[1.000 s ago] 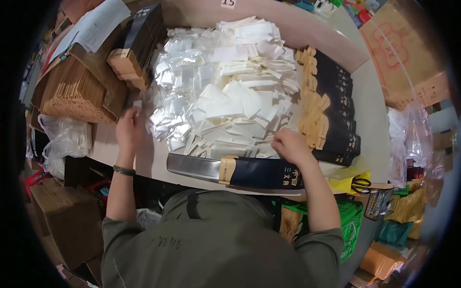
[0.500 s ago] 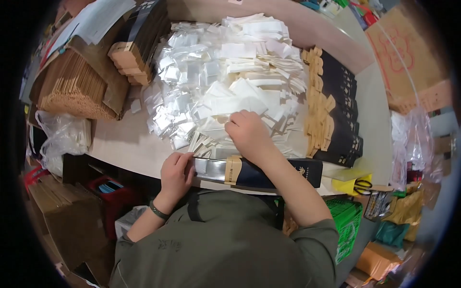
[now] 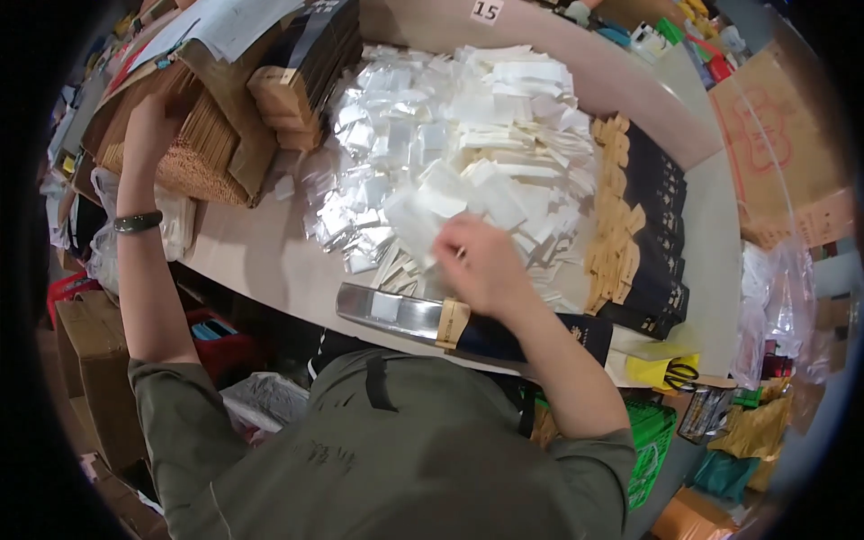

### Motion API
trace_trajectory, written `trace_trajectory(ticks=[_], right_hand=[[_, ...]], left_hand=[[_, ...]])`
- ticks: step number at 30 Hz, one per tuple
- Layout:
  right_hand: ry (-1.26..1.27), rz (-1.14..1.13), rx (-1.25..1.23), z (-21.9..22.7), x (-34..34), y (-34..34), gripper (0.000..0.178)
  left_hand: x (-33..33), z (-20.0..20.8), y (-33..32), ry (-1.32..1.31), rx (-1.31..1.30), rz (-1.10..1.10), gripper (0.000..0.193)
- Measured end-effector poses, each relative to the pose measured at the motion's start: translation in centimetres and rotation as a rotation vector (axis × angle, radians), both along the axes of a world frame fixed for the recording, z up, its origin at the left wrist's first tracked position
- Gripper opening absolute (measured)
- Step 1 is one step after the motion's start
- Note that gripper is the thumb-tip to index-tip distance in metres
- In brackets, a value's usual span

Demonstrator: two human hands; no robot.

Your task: Packaging white components into black boxes using a metal guide tool on a production line.

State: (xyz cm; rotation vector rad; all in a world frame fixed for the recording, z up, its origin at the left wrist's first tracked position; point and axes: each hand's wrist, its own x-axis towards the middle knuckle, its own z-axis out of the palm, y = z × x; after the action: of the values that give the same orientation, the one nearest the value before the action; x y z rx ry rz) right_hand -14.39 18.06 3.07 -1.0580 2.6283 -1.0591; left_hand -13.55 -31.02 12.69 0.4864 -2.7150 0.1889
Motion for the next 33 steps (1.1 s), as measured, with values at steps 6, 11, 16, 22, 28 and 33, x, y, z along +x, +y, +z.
trace_trajectory(ticks=[6, 11, 16, 22, 28, 33], right_hand=[[0.068, 0.174, 0.253, -4.3, 5.9, -1.5, 0.006], [0.002, -0.012, 0.082, -6.2, 7.0, -2.8, 0.015], [0.17, -0.079, 0.03, -5.0, 7.9, -1.4, 0.026], [0.16, 0.072, 0.068, -3.5, 9.1, 4.0, 0.033], [0.175, 0.145, 0.089, -5.2, 8.6, 4.8, 0.031], [0.124, 0.141, 0.114, -4.7, 8.1, 3.0, 0.033]], left_hand=[[-1.9, 1.0, 1.4, 0.08, 0.084, -0.08, 0.025], [1.3, 1.8, 1.1, 0.31, 0.054, -0.102, 0.034], [11.7, -8.4, 7.3, 0.796, 0.828, 0.068, 0.024], [16.3, -17.1, 14.7, -0.076, 1.412, -0.331, 0.009], [12.9, -19.5, 18.7, -0.265, 1.272, -0.389, 0.012], [11.9, -19.5, 28.6, 0.008, 1.052, -0.553, 0.019]])
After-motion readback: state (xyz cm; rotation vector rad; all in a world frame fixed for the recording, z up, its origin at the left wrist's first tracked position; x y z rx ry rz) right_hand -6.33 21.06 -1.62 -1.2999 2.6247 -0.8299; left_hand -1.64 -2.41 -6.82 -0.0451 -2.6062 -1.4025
